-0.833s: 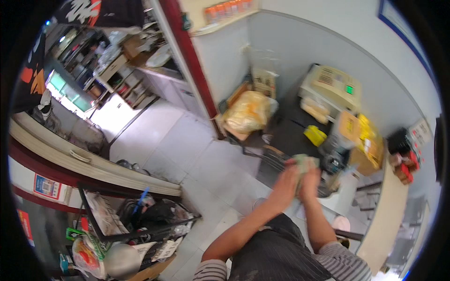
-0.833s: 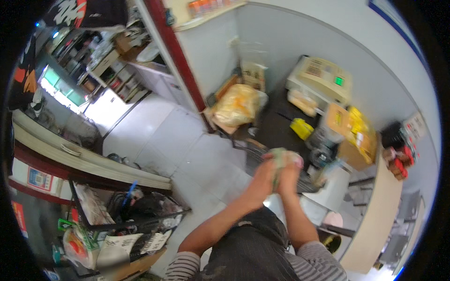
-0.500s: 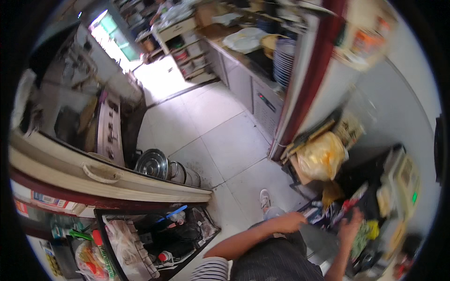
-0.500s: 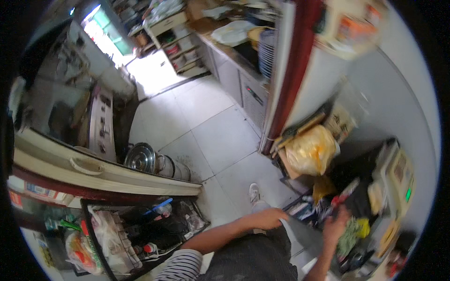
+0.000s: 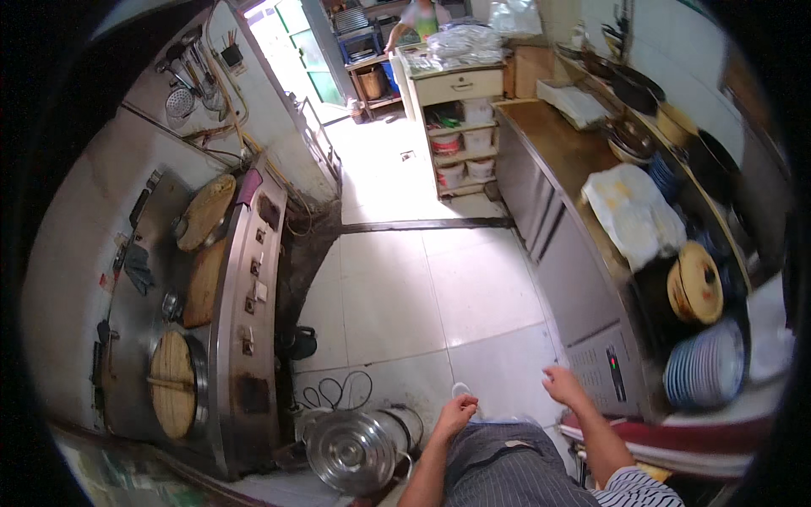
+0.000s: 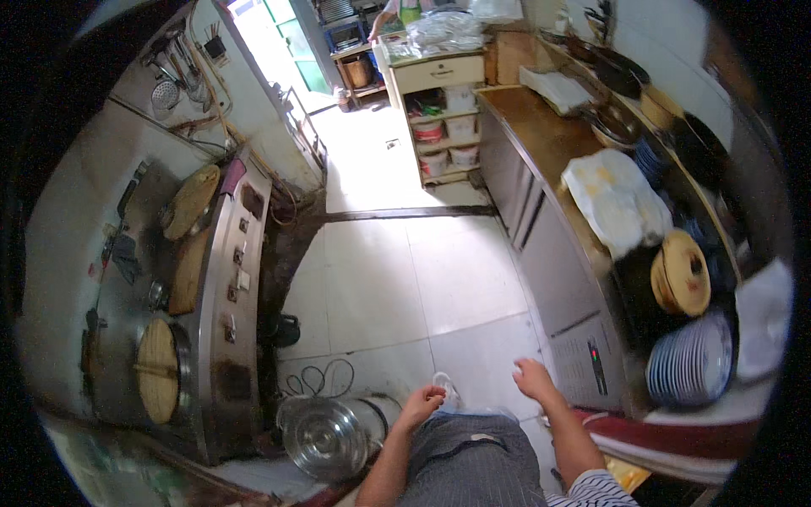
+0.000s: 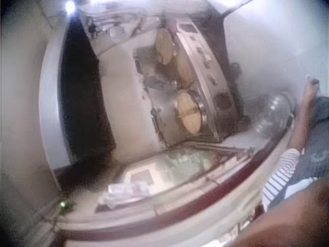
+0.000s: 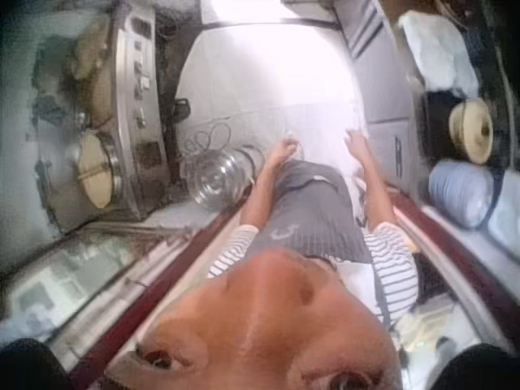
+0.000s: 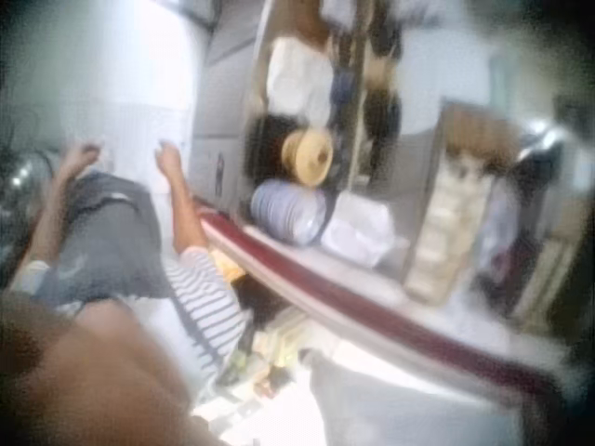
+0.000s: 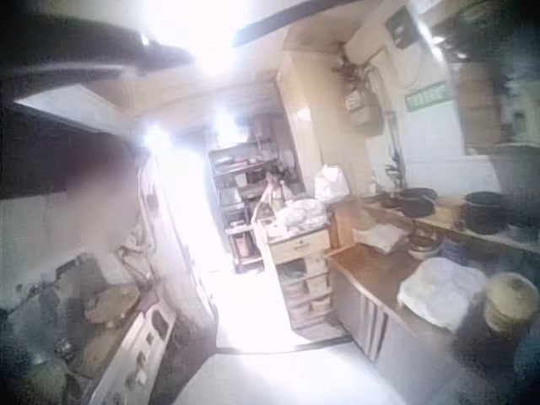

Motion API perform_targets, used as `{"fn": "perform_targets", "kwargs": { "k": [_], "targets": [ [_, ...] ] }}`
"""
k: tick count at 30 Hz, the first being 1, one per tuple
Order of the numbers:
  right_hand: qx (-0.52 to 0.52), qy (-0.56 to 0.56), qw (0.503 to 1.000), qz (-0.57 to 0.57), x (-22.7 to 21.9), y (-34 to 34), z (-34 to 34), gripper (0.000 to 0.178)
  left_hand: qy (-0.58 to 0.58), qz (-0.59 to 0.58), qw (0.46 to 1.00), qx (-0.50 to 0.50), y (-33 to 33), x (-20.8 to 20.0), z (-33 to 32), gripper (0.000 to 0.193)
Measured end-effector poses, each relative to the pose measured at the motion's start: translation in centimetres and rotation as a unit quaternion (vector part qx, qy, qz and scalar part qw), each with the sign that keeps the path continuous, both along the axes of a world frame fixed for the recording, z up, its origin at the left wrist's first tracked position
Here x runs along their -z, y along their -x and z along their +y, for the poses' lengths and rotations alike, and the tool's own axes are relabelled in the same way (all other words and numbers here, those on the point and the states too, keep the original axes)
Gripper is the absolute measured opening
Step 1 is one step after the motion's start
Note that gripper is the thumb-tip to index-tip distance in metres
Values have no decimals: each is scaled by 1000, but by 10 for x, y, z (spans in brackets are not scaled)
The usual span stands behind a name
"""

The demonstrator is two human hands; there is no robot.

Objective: The person stands at a table and repeatedly picks dumplings from a metal bowl, placing them into a clear plastic bag. Another person sits across the table also handling dumplings. The camera wearer then walks to a counter and handles small packets of sauce.

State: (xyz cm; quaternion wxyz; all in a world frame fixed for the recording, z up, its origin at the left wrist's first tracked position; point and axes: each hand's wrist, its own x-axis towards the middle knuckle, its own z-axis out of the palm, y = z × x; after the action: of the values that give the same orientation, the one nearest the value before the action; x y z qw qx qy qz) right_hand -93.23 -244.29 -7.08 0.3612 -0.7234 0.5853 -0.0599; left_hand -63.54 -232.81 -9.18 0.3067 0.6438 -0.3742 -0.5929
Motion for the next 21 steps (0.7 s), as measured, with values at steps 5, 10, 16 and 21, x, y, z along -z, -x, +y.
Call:
{"fn": "perform_targets", "kwargs": {
  "k": [5, 10, 16, 21],
  "targets": [
    [18, -193, 981, 13, 34, -18, -71, 31, 74, -74, 994, 8, -116, -75, -205, 22],
    [52, -151, 980, 118, 84, -103, -220, 33, 136, -153, 979, -8, -257, -61, -395, 19],
    [64, 11, 997, -34, 41, -256, -565, 20, -19, -364, 930, 48, -402, 15, -479, 22],
    [290, 405, 838, -224, -215, -318, -898, 15, -202, -332, 916, 97, -527, 66, -508, 19]
  ]
}}
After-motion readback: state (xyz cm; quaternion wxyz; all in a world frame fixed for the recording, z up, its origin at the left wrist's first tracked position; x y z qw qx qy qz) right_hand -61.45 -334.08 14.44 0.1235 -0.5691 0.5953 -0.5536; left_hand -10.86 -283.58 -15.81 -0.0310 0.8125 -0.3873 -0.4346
